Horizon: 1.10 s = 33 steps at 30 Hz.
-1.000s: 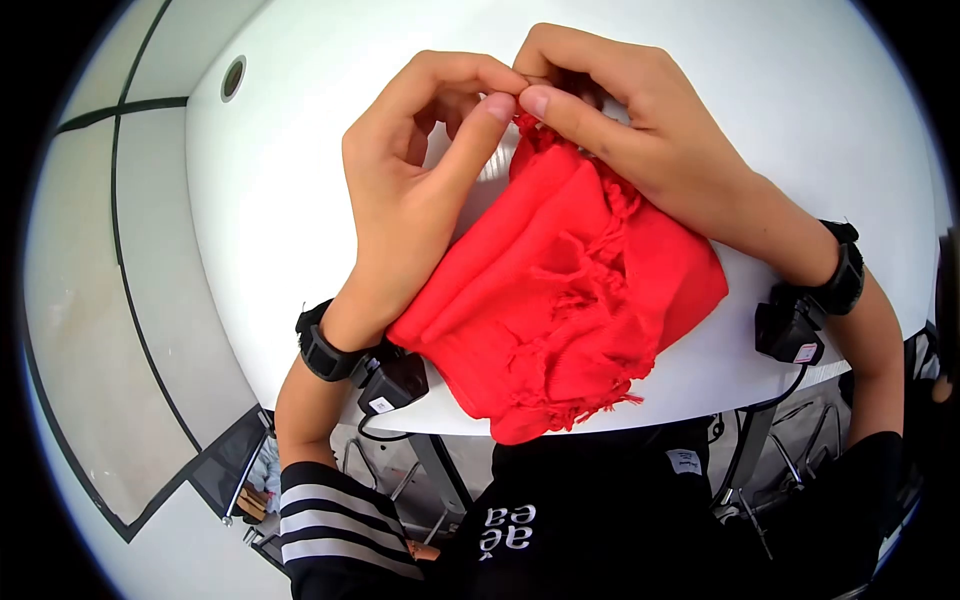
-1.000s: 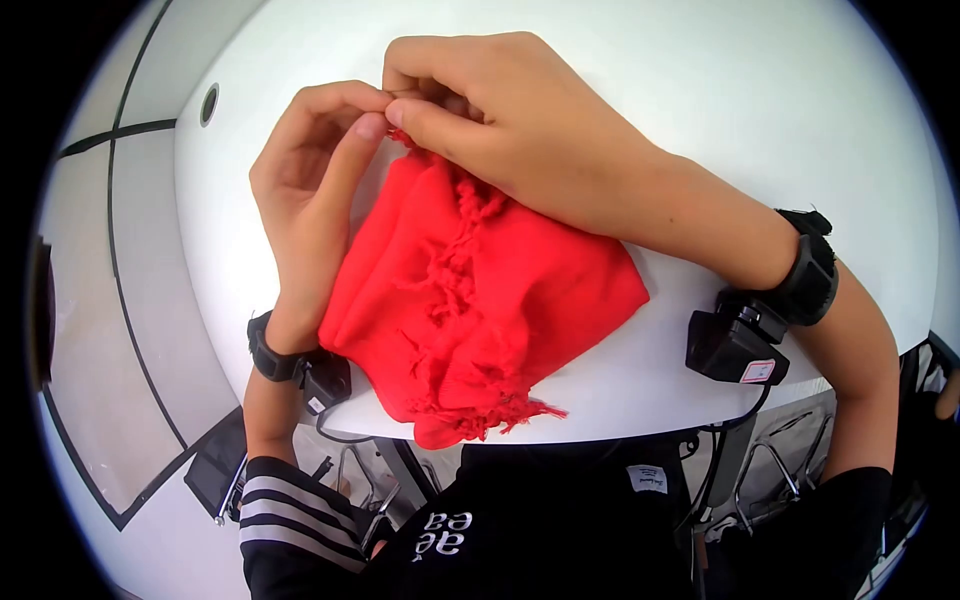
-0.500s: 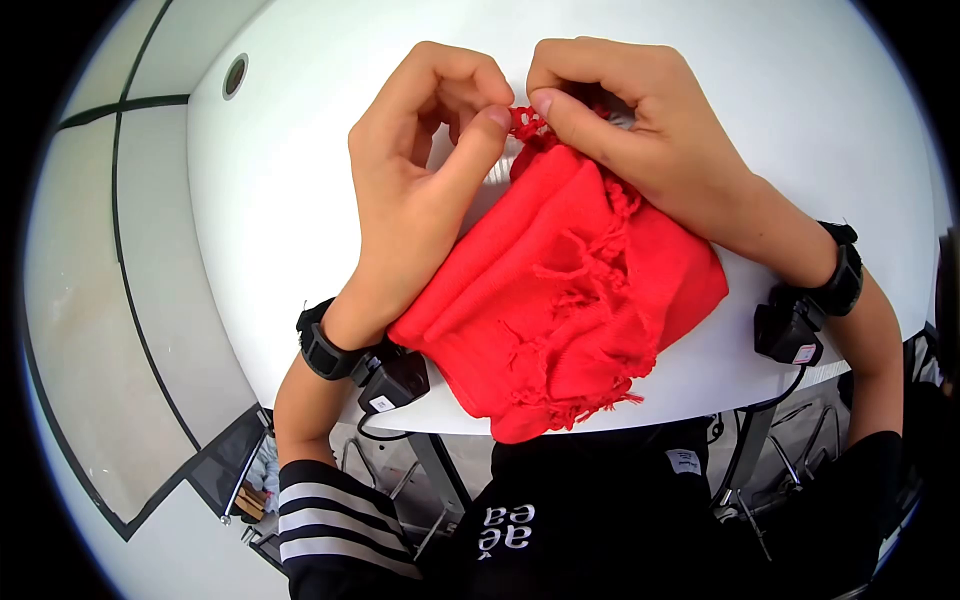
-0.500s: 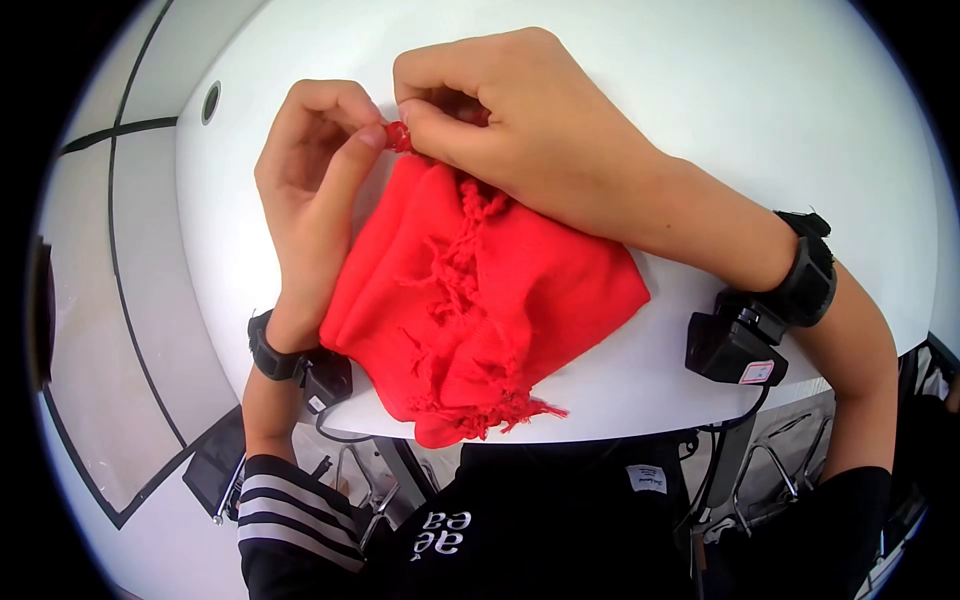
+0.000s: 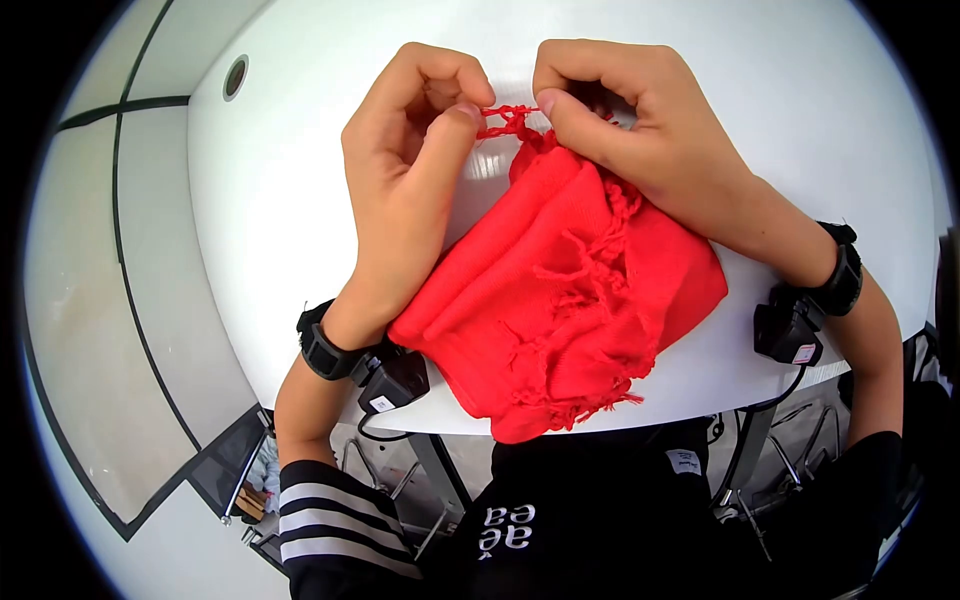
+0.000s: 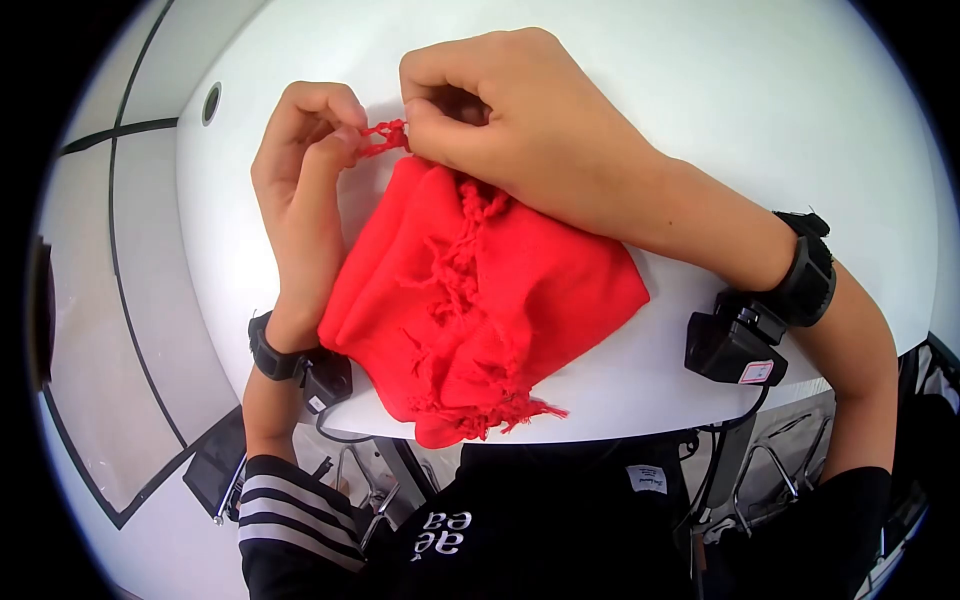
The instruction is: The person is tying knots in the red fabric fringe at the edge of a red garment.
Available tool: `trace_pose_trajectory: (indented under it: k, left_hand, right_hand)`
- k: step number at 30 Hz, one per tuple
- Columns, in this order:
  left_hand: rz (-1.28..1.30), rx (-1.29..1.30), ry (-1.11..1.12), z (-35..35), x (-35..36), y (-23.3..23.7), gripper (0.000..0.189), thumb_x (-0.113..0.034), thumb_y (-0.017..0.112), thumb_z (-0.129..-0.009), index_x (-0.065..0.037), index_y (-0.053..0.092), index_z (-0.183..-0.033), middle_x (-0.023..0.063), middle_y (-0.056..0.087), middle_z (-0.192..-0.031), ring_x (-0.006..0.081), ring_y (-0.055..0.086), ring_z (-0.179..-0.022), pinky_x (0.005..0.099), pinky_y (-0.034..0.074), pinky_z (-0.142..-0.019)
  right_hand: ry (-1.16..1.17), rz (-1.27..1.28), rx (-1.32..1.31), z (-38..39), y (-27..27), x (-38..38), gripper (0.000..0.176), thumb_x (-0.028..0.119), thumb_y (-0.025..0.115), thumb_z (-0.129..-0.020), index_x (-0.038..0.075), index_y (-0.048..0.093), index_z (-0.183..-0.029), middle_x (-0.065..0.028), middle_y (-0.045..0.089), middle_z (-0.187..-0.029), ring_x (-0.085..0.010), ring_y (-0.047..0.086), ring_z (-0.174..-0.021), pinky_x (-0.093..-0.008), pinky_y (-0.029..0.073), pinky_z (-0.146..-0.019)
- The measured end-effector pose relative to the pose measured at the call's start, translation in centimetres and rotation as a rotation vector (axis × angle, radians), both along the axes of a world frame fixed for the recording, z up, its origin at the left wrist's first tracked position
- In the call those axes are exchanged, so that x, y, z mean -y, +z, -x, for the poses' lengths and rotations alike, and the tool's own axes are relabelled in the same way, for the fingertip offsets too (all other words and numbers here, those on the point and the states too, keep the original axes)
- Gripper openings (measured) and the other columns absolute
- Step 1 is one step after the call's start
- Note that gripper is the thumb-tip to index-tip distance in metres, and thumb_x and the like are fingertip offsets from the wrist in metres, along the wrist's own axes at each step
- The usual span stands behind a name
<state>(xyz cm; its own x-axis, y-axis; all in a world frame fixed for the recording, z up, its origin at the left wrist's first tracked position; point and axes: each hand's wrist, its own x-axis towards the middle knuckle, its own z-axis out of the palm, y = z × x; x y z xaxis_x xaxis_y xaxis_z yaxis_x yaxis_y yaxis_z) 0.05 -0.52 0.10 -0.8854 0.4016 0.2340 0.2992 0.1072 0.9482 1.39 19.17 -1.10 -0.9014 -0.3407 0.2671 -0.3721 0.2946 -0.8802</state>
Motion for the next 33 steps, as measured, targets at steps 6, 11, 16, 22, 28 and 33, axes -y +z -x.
trace_pose_trajectory:
  k: [6,11,16,22,28,33]
  left_hand:
    - [-0.001,-0.032,-0.012,0.2,0.2,-0.2,0.01,0.002,0.047,-0.086,-0.001,0.055,-0.091,-0.0002,0.055,-0.083,0.006,0.047,-0.075,0.0206,0.039,-0.069]
    - [-0.017,-0.039,0.022,0.1,-0.1,-0.4,0.012,0.003,0.044,-0.084,-0.002,0.054,-0.089,-0.0023,0.052,-0.08,0.0041,0.043,-0.071,0.0191,0.036,-0.066]
    - [0.008,-0.052,0.068,0.1,-0.2,-0.5,0.012,0.002,0.044,-0.083,-0.002,0.054,-0.088,-0.0035,0.05,-0.079,0.0032,0.04,-0.069,0.0184,0.034,-0.063]
    - [0.024,-0.032,0.065,0.1,-0.1,-0.3,0.009,0.001,0.046,-0.085,-0.003,0.054,-0.089,-0.0024,0.051,-0.08,0.0043,0.042,-0.071,0.0193,0.035,-0.065]
    - [-0.031,0.012,0.04,0.1,-0.1,-0.2,0.009,0.0,0.047,-0.087,-0.002,0.054,-0.092,0.0,0.054,-0.083,0.0063,0.047,-0.075,0.0212,0.038,-0.07]
    - [-0.063,0.021,-0.032,0.2,-0.1,-0.2,0.01,0.0,0.047,-0.088,-0.001,0.054,-0.094,0.0015,0.055,-0.084,0.0071,0.05,-0.077,0.0218,0.04,-0.072]
  right_hand:
    - [0.006,-0.026,0.003,-0.1,0.2,0.0,0.013,0.009,0.051,-0.088,0.002,0.046,-0.078,-0.0004,0.039,-0.066,-0.0076,0.034,-0.062,-0.0236,0.031,-0.056]
    - [-0.036,0.024,-0.017,0.1,0.1,0.3,0.02,0.012,0.059,-0.078,-0.003,0.048,-0.069,-0.0121,0.046,-0.056,-0.0207,0.043,-0.051,-0.0318,0.037,-0.052]
    - [-0.03,0.002,-0.01,0.1,0.3,0.3,0.02,0.012,0.059,-0.077,-0.003,0.049,-0.068,-0.0119,0.047,-0.056,-0.0208,0.043,-0.051,-0.0323,0.037,-0.051]
    - [0.011,-0.058,-0.014,-0.2,0.4,0.0,0.014,0.008,0.05,-0.088,0.001,0.044,-0.076,-0.0015,0.04,-0.063,-0.0073,0.035,-0.061,-0.0239,0.032,-0.055]
    - [-0.088,0.265,0.131,-0.3,0.5,0.8,0.018,0.015,0.052,-0.094,0.001,0.056,-0.083,0.0004,0.053,-0.072,-0.0061,0.047,-0.068,-0.0206,0.038,-0.063]
    - [0.08,0.097,0.044,0.2,-0.1,0.1,0.018,0.016,0.054,-0.094,0.0,0.063,-0.094,0.0009,0.055,-0.077,-0.0061,0.049,-0.073,-0.022,0.039,-0.067]
